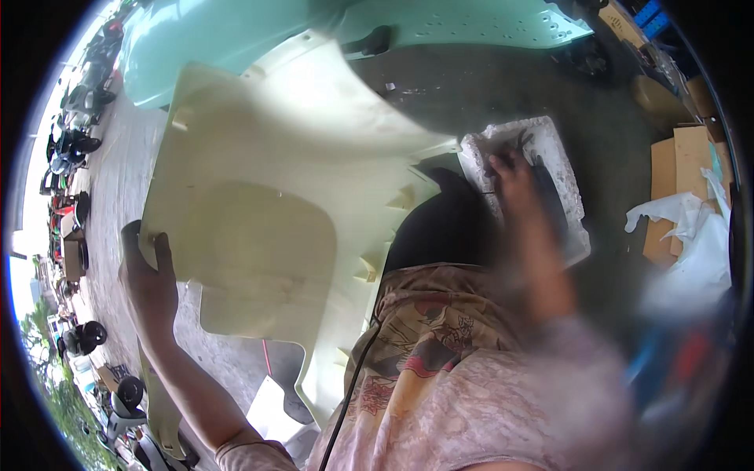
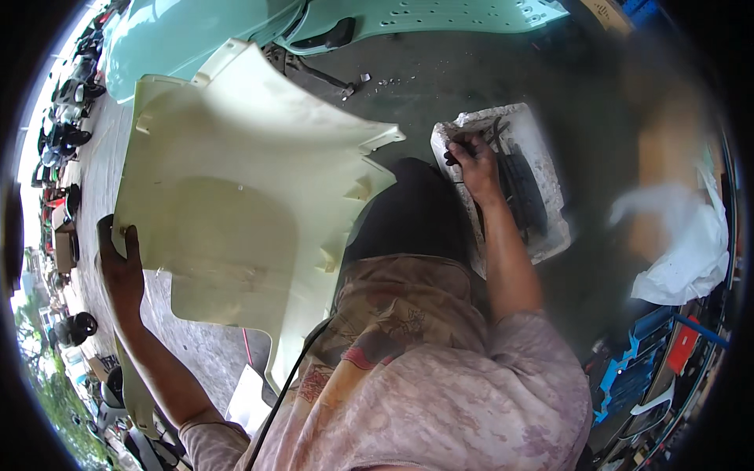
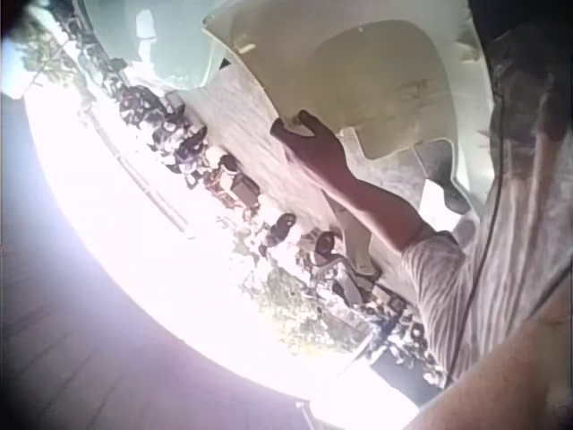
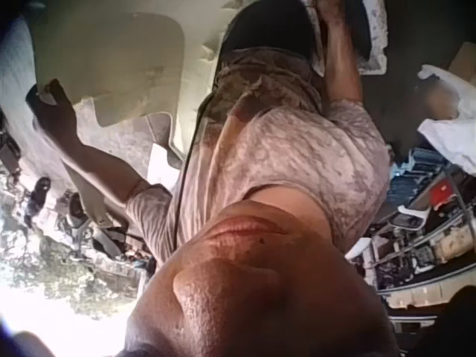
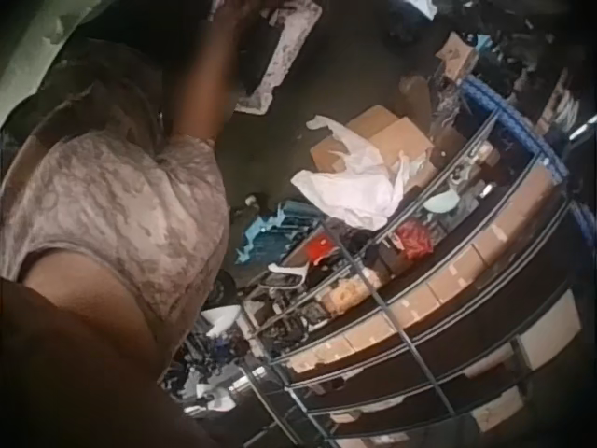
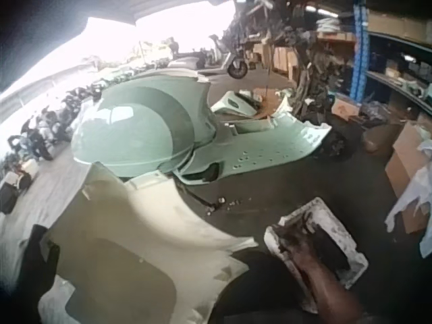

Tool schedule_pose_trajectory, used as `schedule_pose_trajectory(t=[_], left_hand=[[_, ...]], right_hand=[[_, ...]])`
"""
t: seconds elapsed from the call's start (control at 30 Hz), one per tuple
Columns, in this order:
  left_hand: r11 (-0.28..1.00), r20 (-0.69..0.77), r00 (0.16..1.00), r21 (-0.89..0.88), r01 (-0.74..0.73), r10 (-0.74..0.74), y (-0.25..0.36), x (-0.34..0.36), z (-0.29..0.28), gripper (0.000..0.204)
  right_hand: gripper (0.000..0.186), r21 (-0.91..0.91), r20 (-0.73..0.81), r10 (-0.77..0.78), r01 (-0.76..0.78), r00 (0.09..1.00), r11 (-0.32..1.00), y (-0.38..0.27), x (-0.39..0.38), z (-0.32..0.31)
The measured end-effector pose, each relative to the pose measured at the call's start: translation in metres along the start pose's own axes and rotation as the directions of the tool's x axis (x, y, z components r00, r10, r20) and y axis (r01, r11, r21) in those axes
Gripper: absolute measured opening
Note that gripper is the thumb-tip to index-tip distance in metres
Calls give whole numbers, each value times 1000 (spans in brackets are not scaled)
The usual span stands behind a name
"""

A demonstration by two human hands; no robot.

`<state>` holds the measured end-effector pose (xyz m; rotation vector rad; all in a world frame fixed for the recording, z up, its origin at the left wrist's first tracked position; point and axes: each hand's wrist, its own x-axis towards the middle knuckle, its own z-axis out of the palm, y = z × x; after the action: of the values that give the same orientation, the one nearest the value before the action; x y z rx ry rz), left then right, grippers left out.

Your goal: The person prepares a motorcycle fairing for installation by inserting fasteners into the plastic body panel by hand and kemudian putting the panel into a storage box.

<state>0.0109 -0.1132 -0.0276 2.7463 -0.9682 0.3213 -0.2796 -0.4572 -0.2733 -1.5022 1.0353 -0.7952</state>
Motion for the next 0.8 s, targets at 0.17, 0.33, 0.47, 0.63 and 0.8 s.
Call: schedule_pose_trajectory(t=[0.17, 0.33, 0.47, 0.63, 0.8], left_hand=[[998, 3, 999, 52, 34, -34, -7, 3, 3, 29], [997, -25, 1000, 79, -3, 5, -21, 4, 17, 28], [999, -48, 998, 21, -31, 32, -23, 7, 25, 27], [994, -39, 994, 18, -103, 104, -18, 18, 25, 30], [998, -142, 989, 58, -19, 27, 29, 0, 9, 21]], right_hand=[[24, 128, 247, -119, 90, 962, 988, -9, -3, -9], [16, -25, 507, 164, -176, 846, 984, -54, -64, 30], [21, -118, 801, 14, 134, 599, 984, -28, -91, 74], [23, -90, 950, -3, 286, 312, 954, -32, -93, 117], [21, -5, 986, -68, 438, 150, 899, -33, -90, 135]])
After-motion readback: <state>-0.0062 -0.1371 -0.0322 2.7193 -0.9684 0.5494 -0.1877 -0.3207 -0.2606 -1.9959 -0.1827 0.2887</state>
